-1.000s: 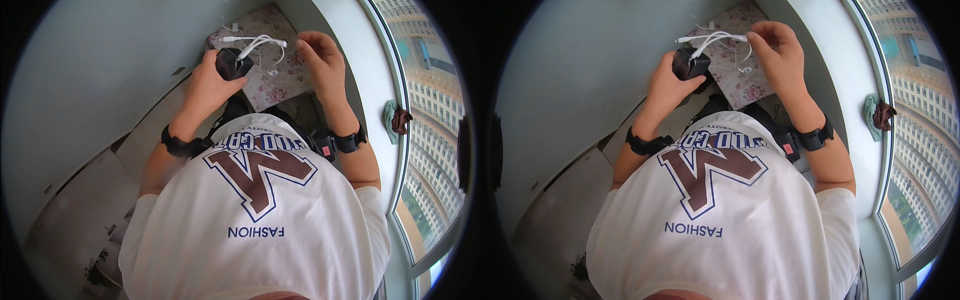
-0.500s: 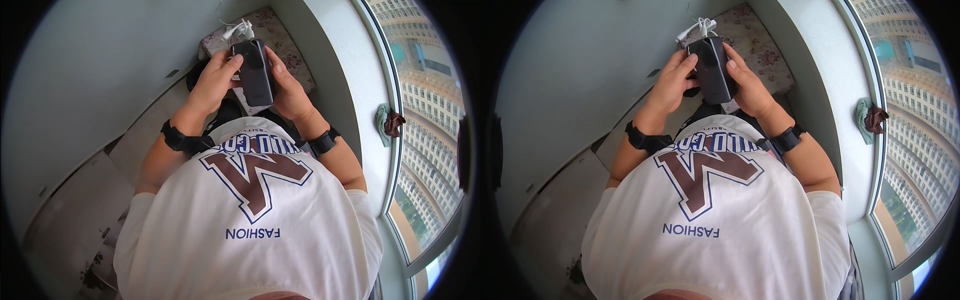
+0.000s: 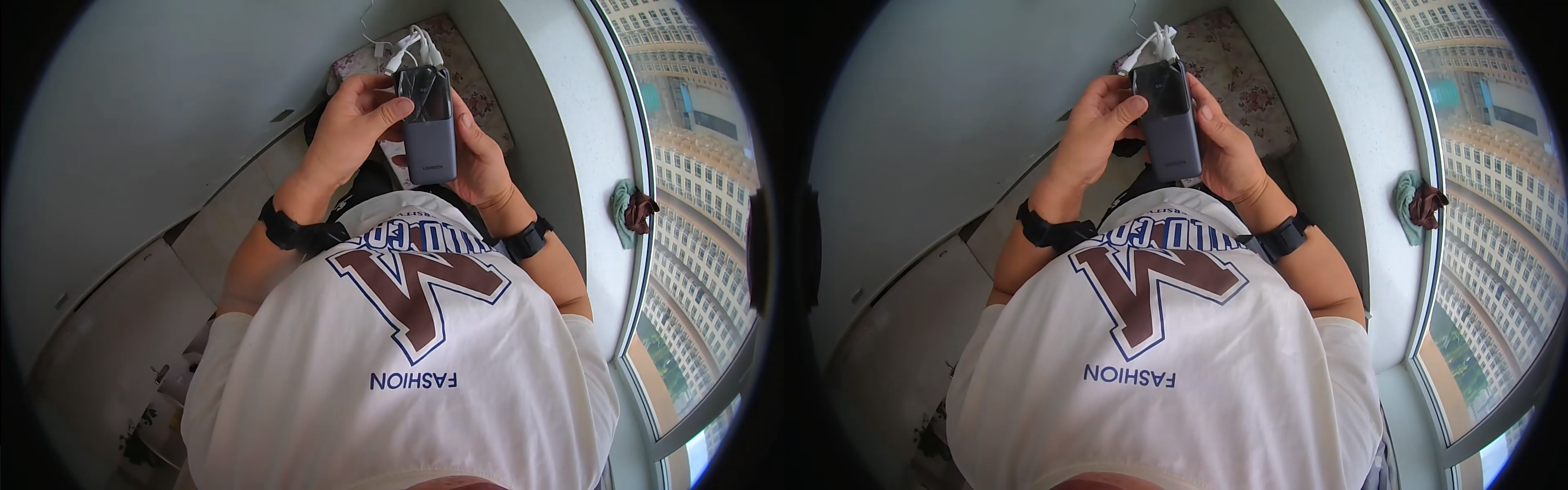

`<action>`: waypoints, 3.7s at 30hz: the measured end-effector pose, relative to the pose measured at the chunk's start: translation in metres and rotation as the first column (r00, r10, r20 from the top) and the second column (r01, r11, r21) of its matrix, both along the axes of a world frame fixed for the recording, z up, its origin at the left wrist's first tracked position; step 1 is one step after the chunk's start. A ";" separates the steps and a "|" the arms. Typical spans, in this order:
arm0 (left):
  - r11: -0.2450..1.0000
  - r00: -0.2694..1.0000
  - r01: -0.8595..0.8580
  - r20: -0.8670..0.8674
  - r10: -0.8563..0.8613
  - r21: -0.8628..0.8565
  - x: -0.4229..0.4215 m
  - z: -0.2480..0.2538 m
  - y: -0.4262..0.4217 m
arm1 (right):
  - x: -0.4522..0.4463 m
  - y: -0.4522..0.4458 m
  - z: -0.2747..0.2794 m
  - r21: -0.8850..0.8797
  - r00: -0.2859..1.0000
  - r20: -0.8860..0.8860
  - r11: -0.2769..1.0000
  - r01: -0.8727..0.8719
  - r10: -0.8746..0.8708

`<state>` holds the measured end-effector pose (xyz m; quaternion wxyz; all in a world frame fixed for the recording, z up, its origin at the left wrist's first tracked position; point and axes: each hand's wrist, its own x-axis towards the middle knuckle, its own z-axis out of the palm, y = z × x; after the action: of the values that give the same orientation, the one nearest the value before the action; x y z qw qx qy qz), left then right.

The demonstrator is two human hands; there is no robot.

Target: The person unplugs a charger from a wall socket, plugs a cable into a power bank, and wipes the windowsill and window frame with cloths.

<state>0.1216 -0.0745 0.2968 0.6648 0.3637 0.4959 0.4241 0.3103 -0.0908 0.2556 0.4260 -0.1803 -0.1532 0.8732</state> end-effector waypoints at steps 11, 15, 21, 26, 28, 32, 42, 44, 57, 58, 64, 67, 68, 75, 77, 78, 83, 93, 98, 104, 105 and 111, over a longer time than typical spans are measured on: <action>1.000 0.999 -0.016 -0.029 0.016 0.006 -0.005 0.001 -0.004 | -0.003 -0.005 0.001 0.013 0.996 0.082 1.000 -0.021 0.020; 1.000 1.000 -0.005 0.007 0.005 -0.017 -0.002 -0.001 -0.002 | 0.001 -0.005 -0.007 0.004 0.998 0.061 1.000 -0.019 0.018; 1.000 0.999 -0.010 0.036 0.010 -0.009 -0.006 -0.011 -0.001 | 0.000 -0.006 -0.015 0.030 0.997 0.068 0.999 0.037 -0.039; 0.999 0.996 0.054 0.066 -0.054 -0.001 -0.017 -0.017 0.001 | 0.003 -0.007 -0.010 0.033 0.993 0.114 0.999 0.011 -0.015; 0.996 0.993 0.091 0.069 -0.091 0.002 -0.019 -0.017 -0.001 | 0.006 -0.009 -0.009 0.029 0.994 0.110 1.000 -0.011 0.008; 0.994 0.993 0.112 0.020 -0.112 0.009 -0.019 -0.012 -0.010 | 0.008 -0.008 -0.007 0.123 0.966 0.259 0.992 -0.041 0.008; 0.981 0.980 0.192 -0.047 -0.191 0.008 -0.017 -0.015 -0.018 | 0.007 -0.005 0.002 0.187 0.920 0.382 0.982 0.019 -0.091; 0.980 0.979 0.199 -0.054 -0.197 0.022 -0.016 -0.013 -0.020 | 0.009 -0.007 0.000 0.186 0.931 0.353 0.982 0.025 -0.091; 0.977 0.978 0.210 0.007 -0.210 -0.044 -0.017 -0.012 -0.021 | 0.018 -0.006 -0.004 0.039 0.966 0.255 0.998 -0.048 0.036; 0.977 0.978 0.209 0.007 -0.209 -0.045 -0.016 -0.013 -0.021 | 0.017 -0.006 -0.005 0.038 0.966 0.256 0.998 -0.048 0.037; 0.979 0.980 0.194 -0.025 -0.196 -0.070 -0.015 -0.018 -0.021 | 0.019 -0.009 -0.010 -0.051 0.964 0.258 0.998 -0.048 0.059; 0.979 0.981 0.191 -0.027 -0.194 -0.072 -0.013 -0.019 -0.022 | 0.019 -0.010 -0.011 -0.066 0.964 0.259 0.997 -0.038 0.054; 0.979 0.981 0.189 -0.018 -0.191 -0.079 -0.012 -0.019 -0.022 | 0.020 -0.010 -0.013 -0.066 0.966 0.252 0.997 -0.042 0.058; 0.972 0.978 0.210 0.011 -0.210 -0.110 -0.010 -0.020 -0.022 | 0.025 -0.011 -0.011 -0.094 0.967 0.241 0.994 -0.056 0.077; 0.969 0.976 0.216 0.017 -0.216 -0.119 -0.011 -0.021 -0.018 | 0.024 -0.008 -0.010 -0.102 0.967 0.245 0.994 -0.049 0.073; 0.968 0.976 0.218 0.021 -0.217 -0.127 -0.011 -0.021 -0.018 | 0.024 -0.008 -0.010 -0.109 0.966 0.248 0.993 -0.048 0.073; 0.966 0.977 0.213 0.025 -0.212 -0.144 -0.011 -0.022 -0.017 | 0.024 -0.006 -0.012 -0.123 0.969 0.236 0.991 -0.050 0.079; 0.960 0.978 0.210 0.028 -0.209 -0.185 -0.006 -0.015 -0.016 | 0.025 -0.005 -0.010 -0.139 0.971 0.225 0.989 -0.050 0.081; 0.962 0.977 0.215 0.031 -0.213 -0.170 -0.011 -0.020 -0.013 | 0.025 -0.004 -0.011 -0.125 0.972 0.222 0.991 -0.051 0.078; 0.969 0.968 0.246 0.031 -0.247 0.037 -0.011 -0.013 -0.017 | 0.030 -0.009 -0.011 0.059 0.993 0.120 0.998 -0.014 0.007; 0.960 0.963 0.267 0.018 -0.270 0.079 -0.010 -0.010 -0.017 | 0.031 -0.008 -0.010 0.136 0.997 0.080 0.991 -0.002 -0.009; 0.938 0.953 0.300 -0.023 -0.301 0.175 -0.010 -0.012 -0.017 | 0.036 -0.008 0.001 0.141 0.999 0.035 0.990 -0.030 0.025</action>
<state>0.1111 -0.0919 0.2849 0.6879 0.4919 0.3934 0.3606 0.3468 -0.0985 0.2570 0.4230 -0.1618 -0.2243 0.8629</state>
